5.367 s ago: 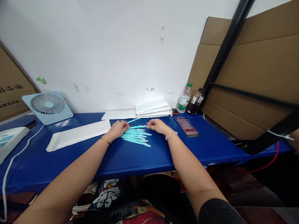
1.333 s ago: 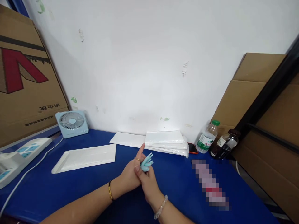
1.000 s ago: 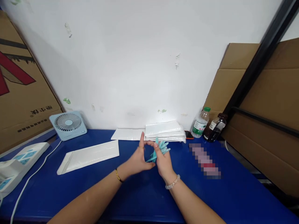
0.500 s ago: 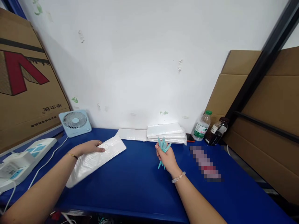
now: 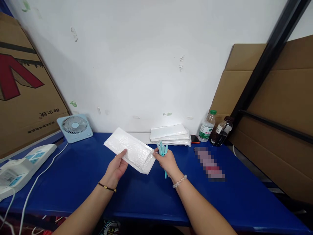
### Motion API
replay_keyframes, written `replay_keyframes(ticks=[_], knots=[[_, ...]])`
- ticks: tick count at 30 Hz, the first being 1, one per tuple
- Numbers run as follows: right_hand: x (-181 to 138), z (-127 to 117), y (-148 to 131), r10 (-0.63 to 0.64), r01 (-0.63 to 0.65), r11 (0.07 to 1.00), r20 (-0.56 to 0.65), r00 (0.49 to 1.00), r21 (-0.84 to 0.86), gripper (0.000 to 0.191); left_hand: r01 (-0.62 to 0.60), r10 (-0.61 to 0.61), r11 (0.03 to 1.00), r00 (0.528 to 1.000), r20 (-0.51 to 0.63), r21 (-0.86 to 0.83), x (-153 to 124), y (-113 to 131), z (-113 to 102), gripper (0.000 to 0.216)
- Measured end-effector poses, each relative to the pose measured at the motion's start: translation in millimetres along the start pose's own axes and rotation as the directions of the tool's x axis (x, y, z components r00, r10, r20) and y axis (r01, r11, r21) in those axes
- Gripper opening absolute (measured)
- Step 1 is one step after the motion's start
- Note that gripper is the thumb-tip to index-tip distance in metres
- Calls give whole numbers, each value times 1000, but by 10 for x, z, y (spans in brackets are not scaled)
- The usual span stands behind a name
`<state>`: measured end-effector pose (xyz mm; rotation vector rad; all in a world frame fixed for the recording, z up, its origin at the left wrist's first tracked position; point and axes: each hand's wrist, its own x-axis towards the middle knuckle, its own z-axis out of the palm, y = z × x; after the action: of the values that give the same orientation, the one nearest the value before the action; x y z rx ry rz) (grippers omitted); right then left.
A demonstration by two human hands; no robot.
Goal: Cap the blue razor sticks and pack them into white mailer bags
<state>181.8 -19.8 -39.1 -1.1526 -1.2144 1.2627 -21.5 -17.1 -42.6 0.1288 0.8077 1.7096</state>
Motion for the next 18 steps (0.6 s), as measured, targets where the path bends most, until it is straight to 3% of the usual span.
replay_keyframes(ticks=[3,6,8,9,10,11,12,13,14,15,16,18], knots=[[4,-33,-9,73,-75,997,89,993,20,31,18,-22,999,997,-79,-43,-69,14,-81,22],[-37,-44,-19,92,-103,994,199,976,44,40,32,-29,998,998,-51,58,-196,1,-193,22],[-51,-83,-44,72,-82,996,192,979,46,44,-138,151,955,988,-32,262,-316,25,-294,34],[-46,-117,-66,69,-76,997,184,980,33,43,-289,316,871,949,-3,397,-377,53,-344,48],[-33,-158,-93,74,-78,997,186,980,13,42,-452,498,711,865,69,538,-433,87,-386,66],[-13,-202,-122,87,-86,996,201,976,-15,41,-583,620,484,755,215,652,-477,124,-414,86],[13,-243,-153,104,-95,994,228,968,-49,40,-670,629,228,655,419,706,-504,157,-420,105],[40,-277,-182,122,-103,991,259,958,-86,39,-730,516,-12,581,630,683,-513,180,-404,120],[67,-300,-207,138,-107,987,287,948,-121,39,-773,307,-197,535,787,603,-500,189,-364,131],[91,-312,-225,149,-108,983,307,940,-148,38,-807,63,-315,507,859,500,-468,183,-305,136],[111,-316,-236,157,-108,980,316,936,-165,37,-823,-121,-384,494,861,418,-420,163,-233,140],[140,-314,-237,161,-113,979,300,940,-170,35,-828,-319,-451,499,805,335,-293,93,-76,139]])
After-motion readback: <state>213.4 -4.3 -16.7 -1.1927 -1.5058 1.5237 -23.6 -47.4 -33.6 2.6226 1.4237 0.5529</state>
